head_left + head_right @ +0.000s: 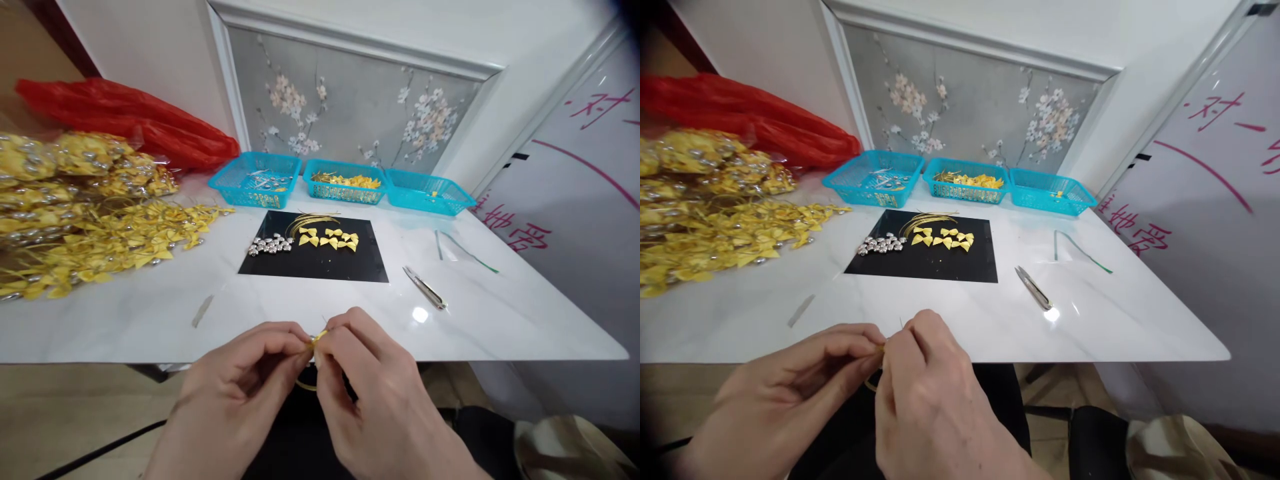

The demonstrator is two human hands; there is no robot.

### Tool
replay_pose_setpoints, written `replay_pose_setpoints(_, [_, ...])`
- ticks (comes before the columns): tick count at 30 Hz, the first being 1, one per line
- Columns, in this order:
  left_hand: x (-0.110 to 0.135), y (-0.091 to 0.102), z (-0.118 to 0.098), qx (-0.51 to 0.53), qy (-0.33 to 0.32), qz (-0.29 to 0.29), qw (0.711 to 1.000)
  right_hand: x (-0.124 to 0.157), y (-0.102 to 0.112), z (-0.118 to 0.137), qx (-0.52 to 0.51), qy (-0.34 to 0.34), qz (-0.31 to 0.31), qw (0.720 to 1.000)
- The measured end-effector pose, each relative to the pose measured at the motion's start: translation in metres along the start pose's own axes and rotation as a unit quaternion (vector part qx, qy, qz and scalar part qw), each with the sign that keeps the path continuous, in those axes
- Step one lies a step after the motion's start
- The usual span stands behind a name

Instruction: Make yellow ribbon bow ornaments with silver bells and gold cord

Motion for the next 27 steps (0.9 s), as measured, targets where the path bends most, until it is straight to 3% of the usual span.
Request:
replay_pose_setpoints(5, [-0.003, -0.003, 0.020, 0.111, 0.083, 0.021, 0.990, -0.001, -0.001, 0.003, 0.006, 0.006, -0.022, 1.000])
replay_pose_setpoints(9, [-0.003, -0.004, 0.033, 0.173, 0.128, 0.021, 0.976, -0.003, 0.002, -0.004, -0.015, -0.024, -0.003, 1.000])
replay_pose_setpoints(12, [-0.002, -0.005, 0.033, 0.217, 0.147, 0.023, 0.965, -0.005, 0.015, -0.015, -0.075, -0.060, 0.011, 0.995])
replay_pose_setpoints(18, [-0.002, -0.005, 0.033, 0.229, 0.171, -0.002, 0.958, -0.004, 0.049, -0.027, -0.159, -0.085, -0.033, 0.983])
replay_pose_setpoints(22, [-0.001, -0.002, 0.035, 0.204, 0.171, -0.021, 0.964, 0.002, 0.044, -0.023, -0.234, -0.088, -0.044, 0.967])
replay_pose_setpoints(27, [-0.001, 0.013, 0.034, 0.144, 0.153, -0.091, 0.973, 0.011, 0.023, -0.017, -0.239, -0.105, -0.055, 0.964])
Point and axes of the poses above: each hand's wrist, its own x-axis away from the middle knuckle, its own y-axis out of the back of the hand, z = x × y, the point moved 10 cm from there along -x, towards the middle knuckle, and after that the axes turned 1 degree about x, right-handed, at the moved point
